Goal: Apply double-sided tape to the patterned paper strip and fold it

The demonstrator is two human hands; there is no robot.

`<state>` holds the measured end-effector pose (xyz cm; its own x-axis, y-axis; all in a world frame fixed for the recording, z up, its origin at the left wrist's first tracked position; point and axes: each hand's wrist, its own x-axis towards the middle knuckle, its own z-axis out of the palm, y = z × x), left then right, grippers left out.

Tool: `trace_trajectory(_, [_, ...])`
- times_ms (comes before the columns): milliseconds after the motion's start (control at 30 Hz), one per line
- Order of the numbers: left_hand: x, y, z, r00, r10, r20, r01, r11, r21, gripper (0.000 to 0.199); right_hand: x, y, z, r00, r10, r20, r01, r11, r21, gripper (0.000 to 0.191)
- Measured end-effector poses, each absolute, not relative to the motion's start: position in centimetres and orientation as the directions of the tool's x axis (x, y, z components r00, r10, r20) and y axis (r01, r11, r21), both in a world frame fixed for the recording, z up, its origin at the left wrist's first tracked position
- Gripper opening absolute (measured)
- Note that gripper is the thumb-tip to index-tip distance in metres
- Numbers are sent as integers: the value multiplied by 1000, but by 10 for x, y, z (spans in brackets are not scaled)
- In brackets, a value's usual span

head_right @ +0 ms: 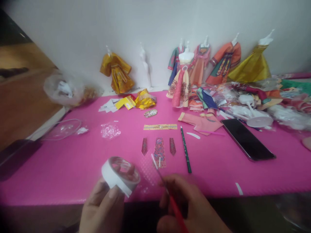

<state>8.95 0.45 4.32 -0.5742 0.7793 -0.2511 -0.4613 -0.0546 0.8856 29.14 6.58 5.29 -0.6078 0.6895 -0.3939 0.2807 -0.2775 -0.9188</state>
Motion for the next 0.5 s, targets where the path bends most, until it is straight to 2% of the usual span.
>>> trace_trajectory(100, [99,7,39,-422,851,-312,-598,-3,801,38,290,63,36,-466,883,-53,270,85,-959,51])
trace_trajectory(167, [106,6,36,-355,873,-335,-620,48,783,41,284,60,30,-413,901,129,270,257,-928,52])
trace_trajectory(233, [110,4,35,-278,883,-379,-632,129,764,44,275,57,29,-397,888,233,236,344,-909,44])
trace_trajectory(333, [110,2,36,-182,887,-425,-668,205,715,42,266,56,33,-363,874,323,228,419,-879,35])
trace_trajectory(500, [111,6,36,-171,901,-400,-655,199,729,31,264,56,34,-369,878,306,264,415,-871,29])
